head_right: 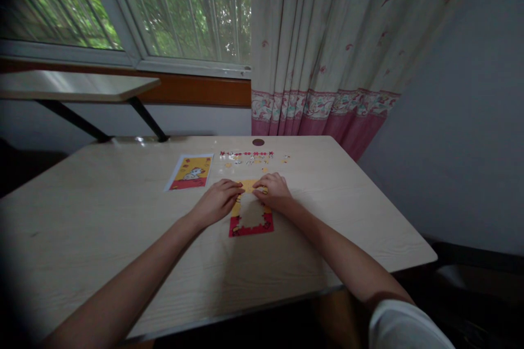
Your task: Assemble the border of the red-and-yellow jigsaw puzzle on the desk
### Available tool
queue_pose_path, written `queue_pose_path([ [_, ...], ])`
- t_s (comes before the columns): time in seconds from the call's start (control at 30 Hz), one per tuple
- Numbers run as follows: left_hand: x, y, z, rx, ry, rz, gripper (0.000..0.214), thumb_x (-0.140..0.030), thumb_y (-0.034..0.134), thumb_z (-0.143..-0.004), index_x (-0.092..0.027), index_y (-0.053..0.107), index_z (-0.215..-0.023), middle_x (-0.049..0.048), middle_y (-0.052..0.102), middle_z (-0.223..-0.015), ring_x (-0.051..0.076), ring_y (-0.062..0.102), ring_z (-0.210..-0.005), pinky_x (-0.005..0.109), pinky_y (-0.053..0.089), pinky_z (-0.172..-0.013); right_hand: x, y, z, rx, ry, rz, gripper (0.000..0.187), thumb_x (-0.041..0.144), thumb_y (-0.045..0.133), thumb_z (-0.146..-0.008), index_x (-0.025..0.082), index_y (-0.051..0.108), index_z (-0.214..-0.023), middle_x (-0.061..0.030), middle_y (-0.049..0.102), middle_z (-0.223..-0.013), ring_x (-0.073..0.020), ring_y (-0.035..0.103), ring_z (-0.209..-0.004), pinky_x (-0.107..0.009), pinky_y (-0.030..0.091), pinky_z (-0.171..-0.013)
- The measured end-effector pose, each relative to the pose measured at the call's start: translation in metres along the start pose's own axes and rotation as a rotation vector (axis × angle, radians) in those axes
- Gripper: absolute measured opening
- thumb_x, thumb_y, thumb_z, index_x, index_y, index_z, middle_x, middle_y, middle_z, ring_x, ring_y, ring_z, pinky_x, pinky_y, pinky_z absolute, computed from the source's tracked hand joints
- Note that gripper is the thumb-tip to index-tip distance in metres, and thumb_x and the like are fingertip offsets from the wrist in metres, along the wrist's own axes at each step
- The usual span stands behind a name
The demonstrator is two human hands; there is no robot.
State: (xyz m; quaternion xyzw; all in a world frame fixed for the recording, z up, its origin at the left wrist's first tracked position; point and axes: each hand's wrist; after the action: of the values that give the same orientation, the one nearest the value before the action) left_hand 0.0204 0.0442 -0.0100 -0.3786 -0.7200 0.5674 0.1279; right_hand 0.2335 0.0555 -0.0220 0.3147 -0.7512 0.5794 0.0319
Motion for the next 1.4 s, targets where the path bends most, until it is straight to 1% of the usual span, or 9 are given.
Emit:
queue_pose_path([
  [0.23,-0.001,0.000,-0.001,-0.010,0.001,0.011,0.030,-0.011,0.046,-0.082,-0.018,0.065,-0.103,0.0088,0.064,-0.107,0.023,0.053,-0.101,0.040,0.045,-0.088,-0.003,0.005,-0.003,-0.020,-0.067,0.057,0.012,0.032,0.064,-0.078,0.027,0.071,-0.086,-0.0025,0.066,-0.090,-0.0195,0.052,-0.090,-0.035,0.034,-0.079],
  [0.47,-0.001,0.001,-0.001,0.002,0.006,-0.006,0.030,-0.010,0.046,-0.081,-0.017,0.065,-0.103,0.0089,0.064,-0.108,0.023,0.052,-0.102,0.039,0.044,-0.088,0.003,0.000,-0.002,-0.021,-0.163,0.166,0.012,0.031,0.060,-0.082,0.026,0.071,-0.085,-0.0037,0.067,-0.092,-0.0200,0.050,-0.091,-0.035,0.032,-0.079],
  [0.63,-0.001,0.000,-0.002,0.014,0.010,-0.029,0.030,-0.010,0.046,-0.081,-0.016,0.064,-0.103,0.0093,0.063,-0.108,0.023,0.052,-0.102,0.038,0.043,-0.088,0.011,-0.005,-0.004,0.031,-0.145,0.187,0.011,0.027,0.060,-0.081,0.025,0.071,-0.083,-0.0024,0.067,-0.092,-0.0204,0.050,-0.091,-0.035,0.032,-0.079],
  [0.8,-0.005,0.000,-0.003,0.015,0.011,-0.061,0.028,-0.011,0.046,-0.081,-0.017,0.063,-0.102,0.0095,0.063,-0.106,0.025,0.051,-0.102,0.040,0.042,-0.087,0.008,-0.004,-0.008,0.054,-0.063,0.114,0.009,0.028,0.063,-0.077,0.025,0.070,-0.080,-0.0013,0.068,-0.090,-0.0200,0.051,-0.091,-0.033,0.033,-0.079],
  [0.93,-0.008,0.003,-0.003,0.005,0.038,-0.044,0.027,-0.015,0.043,-0.087,-0.018,0.061,-0.106,0.0092,0.062,-0.105,0.023,0.051,-0.101,0.039,0.042,-0.087,-0.004,-0.002,-0.009,0.063,-0.058,0.000,0.012,0.030,0.063,-0.077,0.025,0.070,-0.085,-0.0012,0.068,-0.092,-0.0185,0.054,-0.090,-0.033,0.035,-0.082],
  [1.1,-0.009,0.006,-0.003,0.001,0.051,-0.020,0.029,-0.020,0.042,-0.089,-0.021,0.059,-0.113,0.0097,0.058,-0.112,0.023,0.049,-0.105,0.040,0.041,-0.088,-0.018,-0.013,-0.014,-0.086,-0.041,-0.105,0.016,0.026,0.058,-0.081,0.021,0.068,-0.093,-0.0043,0.069,-0.096,-0.0171,0.058,-0.092,-0.033,0.038,-0.087],
  [1.2,-0.010,0.007,-0.003,0.020,0.031,-0.042,0.027,-0.023,0.043,-0.090,-0.022,0.060,-0.111,0.0092,0.057,-0.115,0.025,0.047,-0.107,0.041,0.040,-0.088,-0.019,-0.020,-0.020,-0.099,-0.040,-0.059,0.019,0.026,0.057,-0.081,0.021,0.068,-0.096,-0.0044,0.069,-0.096,-0.0185,0.058,-0.094,-0.034,0.038,-0.088],
  [1.3,-0.012,0.007,-0.004,0.031,0.018,-0.071,0.027,-0.025,0.042,-0.091,-0.022,0.060,-0.110,0.0089,0.058,-0.114,0.026,0.046,-0.107,0.042,0.040,-0.087,-0.017,-0.020,-0.035,-0.042,-0.066,0.014,0.019,0.027,0.056,-0.081,0.022,0.069,-0.094,-0.0032,0.070,-0.094,-0.0193,0.059,-0.093,-0.035,0.039,-0.087],
  [1.4,-0.014,0.006,-0.004,0.034,0.016,-0.074,0.027,-0.025,0.042,-0.091,-0.022,0.060,-0.110,0.0089,0.058,-0.113,0.026,0.047,-0.107,0.041,0.040,-0.086,-0.011,-0.014,-0.060,0.023,-0.069,0.091,0.020,0.025,0.053,-0.082,0.024,0.070,-0.093,-0.0028,0.070,-0.094,-0.0195,0.060,-0.090,-0.034,0.041,-0.085],
])
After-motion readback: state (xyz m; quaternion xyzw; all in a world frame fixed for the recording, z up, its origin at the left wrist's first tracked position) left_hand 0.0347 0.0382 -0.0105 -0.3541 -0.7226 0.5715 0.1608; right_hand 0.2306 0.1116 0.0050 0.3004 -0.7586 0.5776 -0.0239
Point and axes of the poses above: each hand's wrist, its own z-axis away from the middle knuckle, its own y-axis out of the palm, x = y × z
